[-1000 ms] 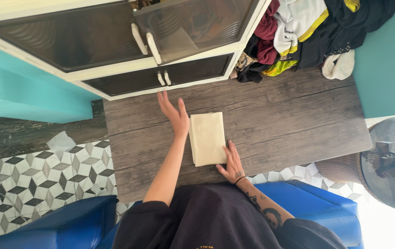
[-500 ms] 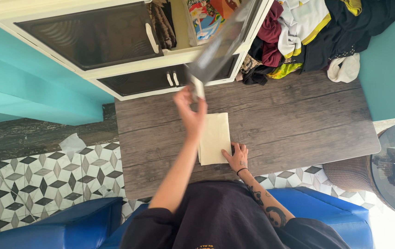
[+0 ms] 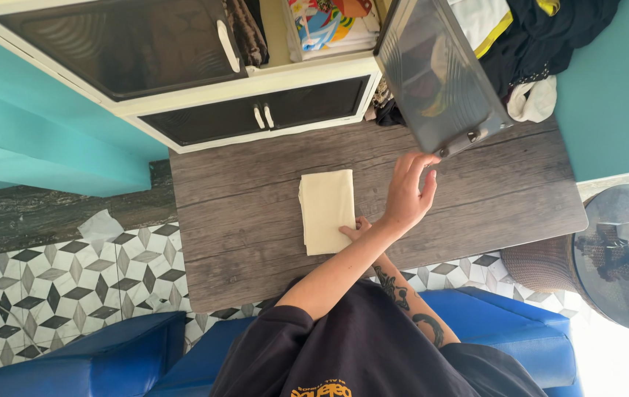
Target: The person picks up a light-colored garment from a pile, spreads it on a wooden surface, and folds it multiple times into a rectangular shape before placing it inside a white cabinet.
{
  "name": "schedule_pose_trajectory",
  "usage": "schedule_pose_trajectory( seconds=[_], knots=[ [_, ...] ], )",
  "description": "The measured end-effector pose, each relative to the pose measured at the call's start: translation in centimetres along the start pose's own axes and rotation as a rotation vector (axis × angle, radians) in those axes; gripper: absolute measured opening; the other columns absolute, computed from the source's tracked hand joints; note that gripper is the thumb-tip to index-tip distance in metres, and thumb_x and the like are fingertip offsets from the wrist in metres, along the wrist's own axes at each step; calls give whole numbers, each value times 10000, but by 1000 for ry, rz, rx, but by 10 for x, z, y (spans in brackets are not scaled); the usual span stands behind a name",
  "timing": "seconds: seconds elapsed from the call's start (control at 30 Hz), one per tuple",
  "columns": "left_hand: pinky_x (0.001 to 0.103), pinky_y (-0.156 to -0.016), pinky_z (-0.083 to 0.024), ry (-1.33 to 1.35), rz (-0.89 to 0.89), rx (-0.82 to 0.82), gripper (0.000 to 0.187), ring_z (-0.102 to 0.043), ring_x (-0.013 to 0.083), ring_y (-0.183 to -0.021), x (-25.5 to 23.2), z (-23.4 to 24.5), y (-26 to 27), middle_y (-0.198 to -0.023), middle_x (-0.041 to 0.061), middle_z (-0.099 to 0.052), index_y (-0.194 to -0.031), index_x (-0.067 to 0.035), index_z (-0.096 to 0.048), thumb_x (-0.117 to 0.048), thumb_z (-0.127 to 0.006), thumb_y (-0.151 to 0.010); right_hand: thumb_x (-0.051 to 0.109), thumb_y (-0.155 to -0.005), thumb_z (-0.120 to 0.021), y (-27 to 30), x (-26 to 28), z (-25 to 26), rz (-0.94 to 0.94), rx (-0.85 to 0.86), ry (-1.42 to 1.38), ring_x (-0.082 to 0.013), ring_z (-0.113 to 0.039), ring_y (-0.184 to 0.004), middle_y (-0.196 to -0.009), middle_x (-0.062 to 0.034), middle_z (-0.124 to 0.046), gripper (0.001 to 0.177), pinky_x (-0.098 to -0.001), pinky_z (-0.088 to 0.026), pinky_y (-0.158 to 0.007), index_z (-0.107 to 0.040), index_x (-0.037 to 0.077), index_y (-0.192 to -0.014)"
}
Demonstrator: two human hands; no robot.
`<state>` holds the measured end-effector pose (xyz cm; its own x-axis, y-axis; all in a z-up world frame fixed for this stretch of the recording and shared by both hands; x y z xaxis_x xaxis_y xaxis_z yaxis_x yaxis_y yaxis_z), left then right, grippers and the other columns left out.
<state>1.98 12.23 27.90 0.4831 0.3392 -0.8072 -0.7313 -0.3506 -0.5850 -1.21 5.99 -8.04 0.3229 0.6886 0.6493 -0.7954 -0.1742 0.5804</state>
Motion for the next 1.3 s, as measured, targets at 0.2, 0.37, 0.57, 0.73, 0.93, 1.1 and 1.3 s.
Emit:
schedule_pose_trajectory(
  seconds=[0.2, 0.37, 0.57, 0.73, 0.93, 1.1, 1.3],
  knots=[
    [391, -1173, -465, 18, 12, 193, 384, -561, 247, -1355, 34, 12, 33, -1494, 43, -581, -1428, -148, -595, -95, -591, -1048, 405, -755, -807, 6, 28, -7, 75, 58, -150, -279, -712, -1061, -1214, -212, -716, 806, -366, -561, -894, -536, -17, -1385],
    [520, -1260, -228, -303, 233, 575, 471, -389, 291, -1494, 123, 56, 53, -1572, 71, -501, -1400, -170, -623, -280, -674, -945, 353, -757, -814, 13, 69, 1, 195, 244, -252, -279, -663, -1173, -1289, -200, -682, 842, -384, -518, -998, -481, 16, -1454],
    [542, -1225, -147, -518, 234, 929, 639, -319, 305, -1489, 145, 116, 50, -1530, 71, -490, -1345, -176, -636, -439, -818, -792, 307, -716, -797, 45, 153, 35, 387, 483, 231, -268, -701, -1113, -1231, -140, -720, 801, -388, -545, -972, -527, 102, -1442],
    [421, -904, -567, -427, 400, 1178, 712, -746, 288, -1032, 118, 131, 58, -1094, 85, -772, -1202, -120, -704, -535, -833, -638, 337, -708, -779, 98, 233, 50, 515, 682, 590, -244, -755, -964, -1083, -101, -775, 712, -355, -581, -877, -616, 122, -1367],
    [391, -795, -574, -308, 513, 1174, 652, -755, 266, -895, 94, 138, 52, -967, 133, -789, -1100, -50, -755, -555, -839, -697, 336, -729, -814, 149, 312, 75, 663, 788, 838, -224, -764, -872, -976, -68, -789, 565, -339, -594, -791, -718, 130, -1246],
    [327, -825, -584, 43, 656, 926, 581, -759, 202, -925, 79, 156, 24, -1020, 116, -792, -1131, -41, -740, -451, -843, -733, 390, -826, -764, 154, 379, 130, 839, 662, 682, -197, -764, -852, -982, -110, -819, 524, -339, -587, -784, -719, 107, -1265],
    [360, -892, -607, 440, 721, 445, 604, -736, 213, -1027, 83, 181, -1, -1150, 158, -746, -1272, 17, -628, -271, -852, -790, 584, -901, -711, 128, 369, 155, 719, 938, -610, -302, -674, -1200, -1317, -227, -678, 907, -445, -542, -987, -451, -25, -1521]
  ],
)
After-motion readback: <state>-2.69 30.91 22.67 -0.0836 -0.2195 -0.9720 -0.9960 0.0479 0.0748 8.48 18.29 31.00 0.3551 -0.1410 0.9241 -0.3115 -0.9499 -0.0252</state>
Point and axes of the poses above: each hand's wrist, its own y-axis away from the middle knuckle, its own z-axis out of the back of the hand, x = y × z, the point moved 10 cm from there along -y, towards the middle knuckle
